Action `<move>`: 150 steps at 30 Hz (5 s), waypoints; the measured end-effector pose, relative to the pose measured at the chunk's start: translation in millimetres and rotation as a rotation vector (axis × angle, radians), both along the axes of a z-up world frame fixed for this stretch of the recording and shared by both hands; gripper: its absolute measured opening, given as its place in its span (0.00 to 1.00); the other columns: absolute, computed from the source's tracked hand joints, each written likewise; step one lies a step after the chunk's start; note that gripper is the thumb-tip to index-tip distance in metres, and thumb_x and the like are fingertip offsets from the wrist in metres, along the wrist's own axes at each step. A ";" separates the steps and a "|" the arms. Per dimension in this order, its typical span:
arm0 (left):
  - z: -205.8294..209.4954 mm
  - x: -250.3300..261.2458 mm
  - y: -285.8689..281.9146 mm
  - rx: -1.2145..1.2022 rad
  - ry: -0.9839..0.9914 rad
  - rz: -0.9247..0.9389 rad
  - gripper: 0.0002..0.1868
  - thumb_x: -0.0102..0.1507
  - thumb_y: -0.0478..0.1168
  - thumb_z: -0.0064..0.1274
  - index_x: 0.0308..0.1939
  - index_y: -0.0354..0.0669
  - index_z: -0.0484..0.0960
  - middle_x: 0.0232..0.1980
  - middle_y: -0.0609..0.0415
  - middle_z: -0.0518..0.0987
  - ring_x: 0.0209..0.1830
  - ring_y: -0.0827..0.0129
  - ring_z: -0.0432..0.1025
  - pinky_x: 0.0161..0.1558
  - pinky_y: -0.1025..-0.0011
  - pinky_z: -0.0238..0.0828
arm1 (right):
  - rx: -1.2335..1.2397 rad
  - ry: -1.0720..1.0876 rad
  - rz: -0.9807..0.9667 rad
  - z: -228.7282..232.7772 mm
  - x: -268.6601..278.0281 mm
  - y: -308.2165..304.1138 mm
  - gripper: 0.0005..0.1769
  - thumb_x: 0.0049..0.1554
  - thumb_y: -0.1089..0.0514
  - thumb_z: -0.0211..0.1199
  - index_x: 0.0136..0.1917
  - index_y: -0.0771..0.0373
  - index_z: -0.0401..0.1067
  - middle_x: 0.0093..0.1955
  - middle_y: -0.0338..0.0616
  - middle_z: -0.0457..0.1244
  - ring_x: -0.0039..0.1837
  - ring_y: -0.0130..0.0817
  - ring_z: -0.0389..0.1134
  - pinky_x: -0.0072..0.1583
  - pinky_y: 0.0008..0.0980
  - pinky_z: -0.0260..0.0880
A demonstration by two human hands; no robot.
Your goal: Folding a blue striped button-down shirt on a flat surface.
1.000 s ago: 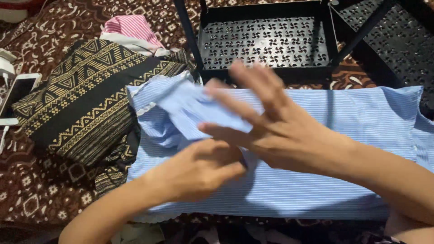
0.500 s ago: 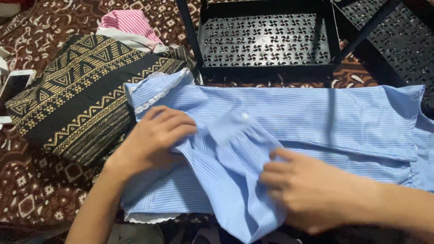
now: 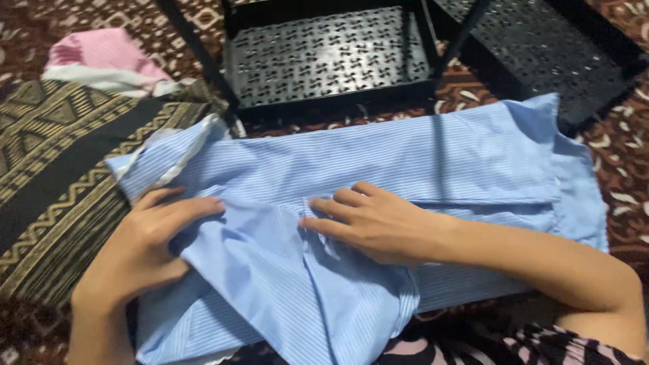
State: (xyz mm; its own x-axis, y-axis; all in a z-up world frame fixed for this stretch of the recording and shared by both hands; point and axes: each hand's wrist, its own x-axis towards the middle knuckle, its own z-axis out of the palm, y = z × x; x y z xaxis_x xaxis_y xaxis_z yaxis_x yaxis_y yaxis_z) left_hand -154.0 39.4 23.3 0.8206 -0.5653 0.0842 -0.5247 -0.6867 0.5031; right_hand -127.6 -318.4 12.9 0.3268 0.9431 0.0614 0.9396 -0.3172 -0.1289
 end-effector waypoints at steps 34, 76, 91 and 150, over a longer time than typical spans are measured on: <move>-138.6 114.2 121.3 0.059 0.411 0.415 0.19 0.63 0.45 0.62 0.53 0.37 0.84 0.36 0.42 0.85 0.33 0.60 0.81 0.36 0.65 0.79 | 0.365 0.590 -1.067 26.3 50.4 -294.4 0.21 0.48 0.55 0.75 0.52 0.63 0.74 0.42 0.33 0.67 0.43 0.19 0.67 0.39 0.25 0.68; -75.8 90.9 44.0 0.337 0.122 0.410 0.14 0.64 0.50 0.61 0.42 0.43 0.89 0.27 0.52 0.81 0.23 0.68 0.76 0.28 0.70 0.74 | 0.274 -0.163 -1.112 -10.2 74.8 -254.6 0.09 0.59 0.53 0.72 0.49 0.59 0.78 0.48 0.45 0.68 0.50 0.43 0.72 0.51 0.42 0.72; -85.3 94.6 46.6 0.447 0.108 0.400 0.14 0.63 0.48 0.62 0.41 0.40 0.87 0.29 0.50 0.85 0.27 0.68 0.78 0.34 0.71 0.79 | 0.509 -0.171 -1.165 -19.2 82.1 -261.2 0.12 0.57 0.59 0.75 0.49 0.66 0.76 0.47 0.49 0.71 0.48 0.40 0.75 0.51 0.38 0.75; -76.1 22.6 -90.6 0.321 -0.231 0.172 0.58 0.57 0.77 0.34 0.76 0.37 0.48 0.81 0.47 0.46 0.80 0.56 0.38 0.68 0.28 0.21 | -0.230 0.226 -1.023 -43.8 32.9 -97.4 0.70 0.45 0.08 0.44 0.83 0.54 0.35 0.85 0.62 0.22 0.84 0.57 0.23 0.63 0.93 0.30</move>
